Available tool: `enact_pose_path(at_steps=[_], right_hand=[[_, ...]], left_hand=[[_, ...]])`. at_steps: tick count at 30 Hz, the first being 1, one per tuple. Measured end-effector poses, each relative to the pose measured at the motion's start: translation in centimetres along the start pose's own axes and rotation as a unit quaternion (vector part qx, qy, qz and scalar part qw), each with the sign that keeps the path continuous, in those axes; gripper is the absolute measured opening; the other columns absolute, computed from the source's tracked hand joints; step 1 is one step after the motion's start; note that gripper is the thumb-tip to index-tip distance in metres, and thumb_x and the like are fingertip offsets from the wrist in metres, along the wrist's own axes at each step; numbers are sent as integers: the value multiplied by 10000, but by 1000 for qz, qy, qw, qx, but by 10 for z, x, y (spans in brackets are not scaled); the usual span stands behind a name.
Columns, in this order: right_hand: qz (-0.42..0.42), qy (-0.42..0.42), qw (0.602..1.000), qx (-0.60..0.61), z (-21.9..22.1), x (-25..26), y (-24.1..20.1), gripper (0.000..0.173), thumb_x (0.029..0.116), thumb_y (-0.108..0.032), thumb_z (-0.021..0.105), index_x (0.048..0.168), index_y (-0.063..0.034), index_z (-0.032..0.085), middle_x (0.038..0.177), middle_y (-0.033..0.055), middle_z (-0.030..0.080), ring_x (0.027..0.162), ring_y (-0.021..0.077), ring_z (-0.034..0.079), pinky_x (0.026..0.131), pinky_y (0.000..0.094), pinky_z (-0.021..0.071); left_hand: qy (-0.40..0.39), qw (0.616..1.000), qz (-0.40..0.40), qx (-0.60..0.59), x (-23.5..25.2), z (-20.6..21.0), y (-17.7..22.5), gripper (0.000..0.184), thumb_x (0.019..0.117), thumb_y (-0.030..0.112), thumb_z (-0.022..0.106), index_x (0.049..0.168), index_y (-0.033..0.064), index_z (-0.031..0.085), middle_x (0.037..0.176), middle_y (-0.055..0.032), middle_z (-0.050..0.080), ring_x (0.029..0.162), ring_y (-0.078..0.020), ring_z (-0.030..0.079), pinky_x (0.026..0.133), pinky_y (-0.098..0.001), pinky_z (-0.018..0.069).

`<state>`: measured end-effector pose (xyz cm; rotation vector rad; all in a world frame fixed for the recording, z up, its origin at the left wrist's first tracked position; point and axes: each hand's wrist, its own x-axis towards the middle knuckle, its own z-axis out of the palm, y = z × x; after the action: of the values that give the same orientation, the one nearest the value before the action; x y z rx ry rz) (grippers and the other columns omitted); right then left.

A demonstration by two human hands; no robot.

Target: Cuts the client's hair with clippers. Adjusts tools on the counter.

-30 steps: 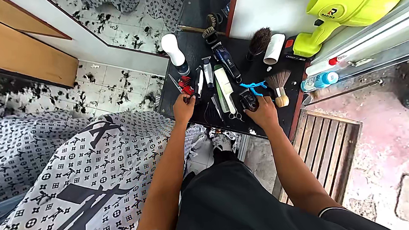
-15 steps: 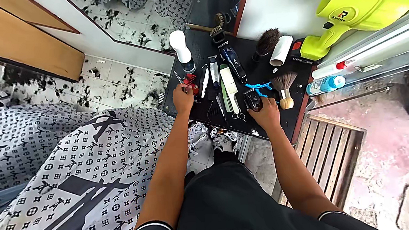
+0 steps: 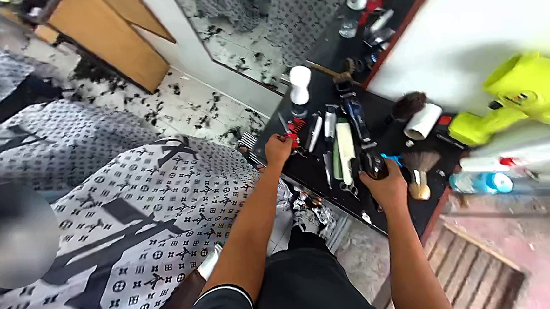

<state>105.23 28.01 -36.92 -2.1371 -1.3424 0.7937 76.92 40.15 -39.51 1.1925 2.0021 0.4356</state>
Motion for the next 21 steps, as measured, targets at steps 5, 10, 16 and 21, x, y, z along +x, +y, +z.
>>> enact_pose_path(at_steps=[5, 10, 16, 21], right_hand=[[-89, -123, 979, 134, 12, -15, -52, 768, 845, -192, 801, 1469, 59, 428, 1351, 284, 575, 1236, 336, 592, 1056, 503, 489], [-82, -356, 889, 274, 69, -56, -98, 795, 769, -220, 751, 1443, 10, 396, 1036, 88, 674, 717, 161, 685, 629, 361, 621], [-72, -578, 769, 262, 142, -161, -148, 724, 755, -248, 792, 1350, -3, 461, 956, 71, 682, 649, 156, 661, 568, 328, 595], [-114, -709, 665, 203, 186, -300, -208, 739, 764, -255, 806, 1371, -28, 451, 981, 62, 688, 657, 157, 662, 571, 335, 594]], left_hand=[[36, 986, 32, -158, -42, -32, -61, 373, 1028, 296, 580, 1236, -8, 639, 1060, -195, 708, 987, -300, 698, 914, -506, 563], [11, 990, 9, -142, -122, -63, -157, 412, 1052, 319, 522, 1292, -6, 606, 1062, -194, 703, 974, -312, 697, 908, -522, 553], [36, 992, -19, -118, -257, -117, -269, 420, 1052, 342, 530, 1297, 11, 614, 1044, -177, 723, 970, -312, 713, 916, -536, 556], [127, 976, -75, -158, -391, -167, -373, 388, 1023, 355, 592, 1214, 27, 672, 1026, -155, 732, 961, -295, 718, 913, -529, 566]])
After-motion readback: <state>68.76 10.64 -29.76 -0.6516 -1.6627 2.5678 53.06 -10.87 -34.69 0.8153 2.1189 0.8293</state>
